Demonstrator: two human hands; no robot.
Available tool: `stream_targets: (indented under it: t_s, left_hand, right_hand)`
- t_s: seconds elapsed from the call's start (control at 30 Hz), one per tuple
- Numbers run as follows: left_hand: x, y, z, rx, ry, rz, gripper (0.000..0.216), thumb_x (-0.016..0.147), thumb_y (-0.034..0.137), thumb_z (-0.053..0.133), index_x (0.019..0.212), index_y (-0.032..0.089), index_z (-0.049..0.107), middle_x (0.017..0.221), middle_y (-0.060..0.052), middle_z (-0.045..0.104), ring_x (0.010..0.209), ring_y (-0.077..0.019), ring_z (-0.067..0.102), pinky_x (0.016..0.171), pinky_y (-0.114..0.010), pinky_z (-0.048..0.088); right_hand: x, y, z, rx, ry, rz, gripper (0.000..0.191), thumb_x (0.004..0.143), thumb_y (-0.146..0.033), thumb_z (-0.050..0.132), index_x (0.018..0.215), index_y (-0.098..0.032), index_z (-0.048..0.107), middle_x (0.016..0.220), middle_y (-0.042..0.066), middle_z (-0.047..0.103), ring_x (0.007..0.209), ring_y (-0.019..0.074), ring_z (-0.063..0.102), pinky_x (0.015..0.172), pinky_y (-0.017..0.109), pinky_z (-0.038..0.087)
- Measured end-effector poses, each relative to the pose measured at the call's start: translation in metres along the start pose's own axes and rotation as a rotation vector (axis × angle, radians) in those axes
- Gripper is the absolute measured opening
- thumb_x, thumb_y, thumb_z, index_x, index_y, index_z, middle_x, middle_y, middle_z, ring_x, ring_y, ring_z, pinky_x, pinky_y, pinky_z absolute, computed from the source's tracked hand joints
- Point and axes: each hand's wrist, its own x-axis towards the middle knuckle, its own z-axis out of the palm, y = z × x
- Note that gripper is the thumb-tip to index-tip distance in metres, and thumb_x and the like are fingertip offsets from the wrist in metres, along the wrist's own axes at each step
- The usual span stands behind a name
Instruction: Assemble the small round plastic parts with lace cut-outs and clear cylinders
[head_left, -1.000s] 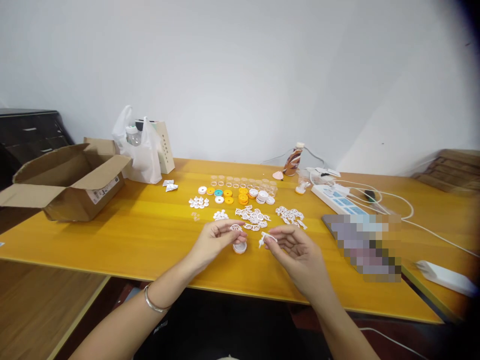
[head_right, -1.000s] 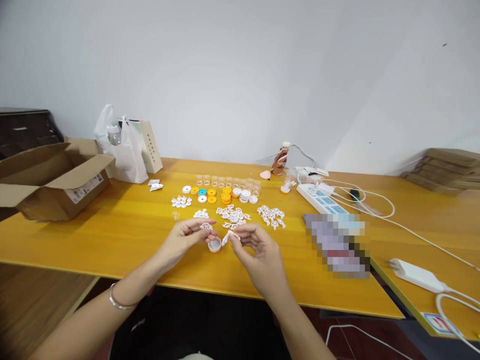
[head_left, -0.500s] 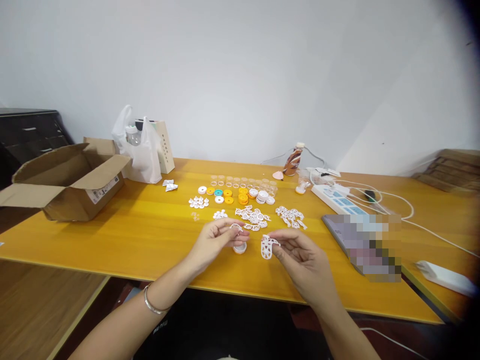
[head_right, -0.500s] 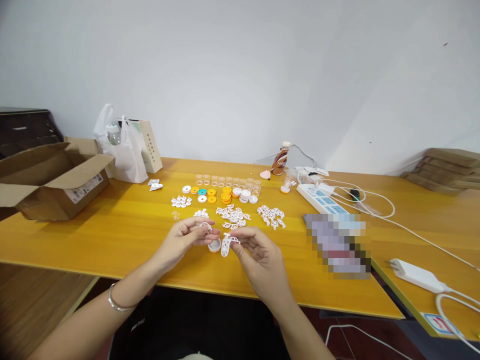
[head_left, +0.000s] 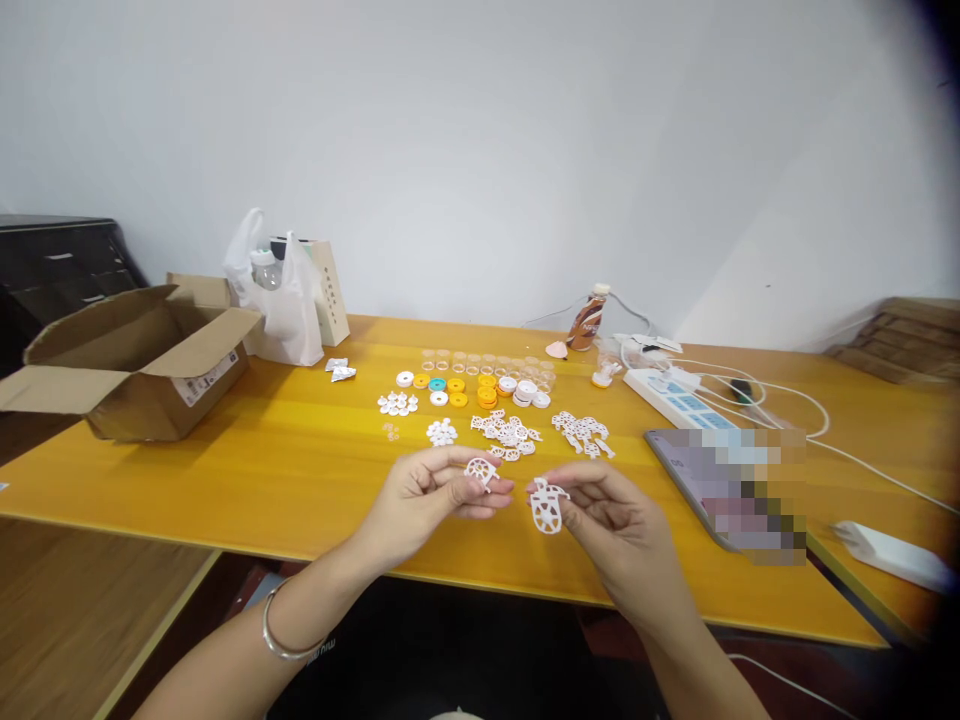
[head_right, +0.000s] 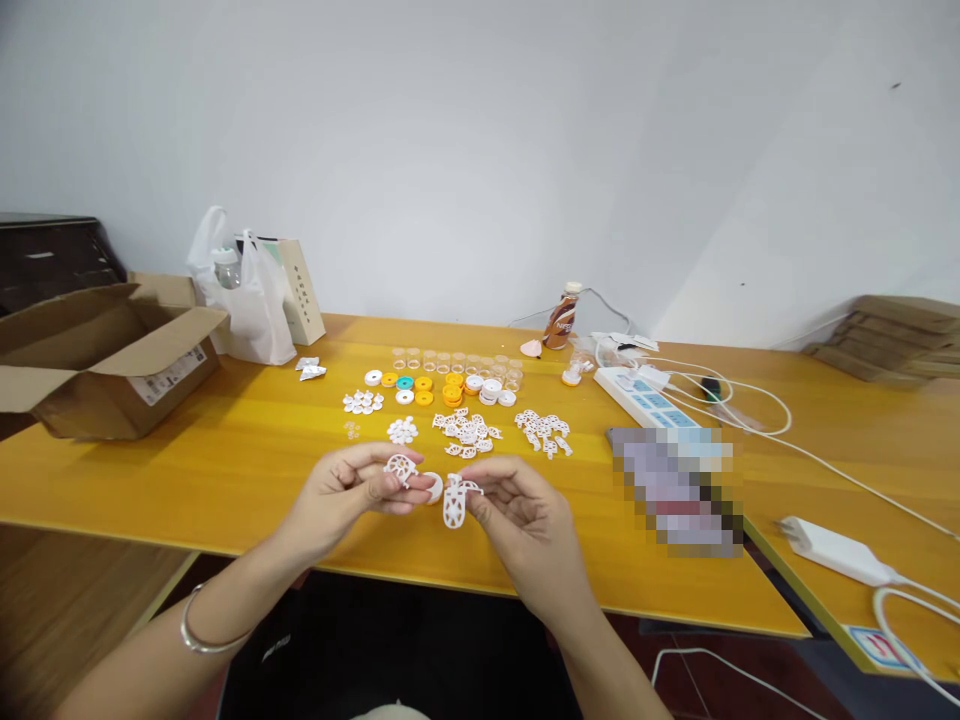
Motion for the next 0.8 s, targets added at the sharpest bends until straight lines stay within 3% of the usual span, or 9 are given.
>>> stream_targets:
  t_s: [0.23, 0.53, 0.67, 0.8]
  left_hand:
    - [-0.013, 0.010, 0.008, -0.002, -0.071, 0.052, 0.015, 0.083, 0.018, 0.060, 0.097, 0.017, 0.065, 0.093, -0.006, 0.072, 0.085, -0.0157, 0.068, 0.073, -0.019, 0.056]
    - [-0.016, 0.011, 0.009, 0.165, 0.003, 0.058, 0.021, 0.081, 0.028, 0.061, 0.097, 0.015, 0.067, 0.092, -0.009, 0.071, 0.082, -0.0211, 0.068, 0.071, -0.028, 0.057]
    - [-0.012, 0.007, 0.003, 0.382, 0.052, 0.134, 0.023, 0.084, 0.031, 0.056, 0.098, 0.016, 0.067, 0.086, -0.008, 0.071, 0.077, -0.0189, 0.068, 0.072, -0.029, 0.055]
    - [0.003, 0.005, -0.009, 0.863, 0.070, 0.286, 0.024, 0.086, 0.028, 0.052, 0.103, 0.019, 0.065, 0.082, -0.005, 0.070, 0.074, -0.0169, 0.064, 0.072, -0.027, 0.049]
  right_hand:
    - [-0.003, -0.003, 0.000, 0.021, -0.031, -0.010, 0.009, 0.077, -0.021, 0.066, 0.085, -0.024, 0.065, 0.078, 0.001, 0.067, 0.073, 0.0114, 0.064, 0.065, 0.017, 0.052]
    - [-0.005, -0.005, 0.000, 0.025, -0.036, -0.005, 0.009, 0.077, -0.023, 0.066, 0.085, -0.025, 0.065, 0.077, 0.000, 0.067, 0.073, 0.0117, 0.065, 0.065, 0.018, 0.053]
    - [-0.003, -0.004, 0.001, 0.005, -0.013, 0.010, 0.009, 0.075, -0.026, 0.067, 0.083, -0.023, 0.065, 0.076, 0.002, 0.068, 0.073, 0.0146, 0.066, 0.065, 0.022, 0.054]
    - [0.003, 0.002, 0.000, -0.006, 0.032, 0.035, 0.011, 0.073, -0.027, 0.068, 0.083, -0.023, 0.065, 0.078, 0.002, 0.068, 0.074, 0.0144, 0.065, 0.068, 0.024, 0.054]
